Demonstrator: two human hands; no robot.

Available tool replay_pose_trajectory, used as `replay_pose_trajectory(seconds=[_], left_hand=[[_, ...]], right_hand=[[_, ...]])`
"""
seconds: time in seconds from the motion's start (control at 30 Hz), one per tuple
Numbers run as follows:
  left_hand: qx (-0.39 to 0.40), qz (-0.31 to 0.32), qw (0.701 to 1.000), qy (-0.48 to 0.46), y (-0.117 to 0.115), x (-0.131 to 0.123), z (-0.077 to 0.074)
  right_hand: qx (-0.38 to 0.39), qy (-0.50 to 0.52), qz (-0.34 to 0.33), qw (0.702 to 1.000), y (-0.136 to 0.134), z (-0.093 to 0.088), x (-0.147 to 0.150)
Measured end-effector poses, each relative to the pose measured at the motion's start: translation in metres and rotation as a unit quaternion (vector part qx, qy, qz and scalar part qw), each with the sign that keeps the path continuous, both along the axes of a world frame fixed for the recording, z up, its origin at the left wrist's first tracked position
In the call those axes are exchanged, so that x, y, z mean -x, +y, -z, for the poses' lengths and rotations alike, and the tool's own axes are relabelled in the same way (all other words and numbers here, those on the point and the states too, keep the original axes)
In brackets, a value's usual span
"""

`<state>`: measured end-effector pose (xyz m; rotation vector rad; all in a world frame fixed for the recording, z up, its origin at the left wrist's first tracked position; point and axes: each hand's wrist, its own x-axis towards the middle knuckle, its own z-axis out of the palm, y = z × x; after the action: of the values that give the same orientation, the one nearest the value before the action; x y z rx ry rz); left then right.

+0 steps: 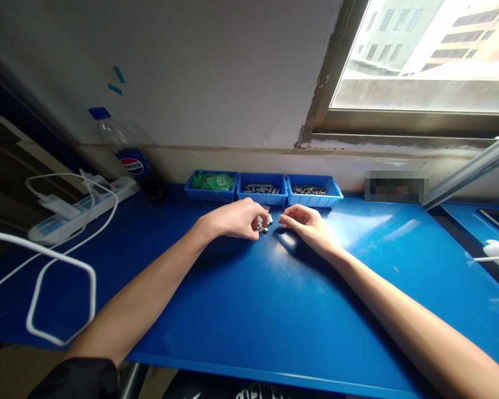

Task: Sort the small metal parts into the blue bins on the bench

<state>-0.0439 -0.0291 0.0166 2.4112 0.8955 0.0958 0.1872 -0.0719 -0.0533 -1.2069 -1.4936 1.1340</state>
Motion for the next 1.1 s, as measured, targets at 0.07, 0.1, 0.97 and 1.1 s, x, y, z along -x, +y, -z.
replay_pose_trajectory(seconds=[0.07, 0.1, 0.97, 1.1], left_hand=[[0.007, -0.014, 0.998, -0.067, 0.004, 0.002, -0.001], [0.015, -0.023, 0.994, -0.103, 0.007, 0.003, -0.001], [0.097, -0.192, 0.883, -0.418, 0.029, -0.003, 0.033], [0.0, -0.125, 0.953, -0.276, 0.027, 0.008, 0.018]], right_hand=[[-0.002, 0.003, 0.001, 1.0, 0.0, 0.0, 0.0], [-0.002, 0.007, 0.0, 1.0, 0.0, 0.0, -0.001], [0.015, 0.1, -0.016, 0.995, -0.002, 0.0, -0.005], [0.015, 0.092, -0.014, 0.996, -0.001, 0.0, -0.006]])
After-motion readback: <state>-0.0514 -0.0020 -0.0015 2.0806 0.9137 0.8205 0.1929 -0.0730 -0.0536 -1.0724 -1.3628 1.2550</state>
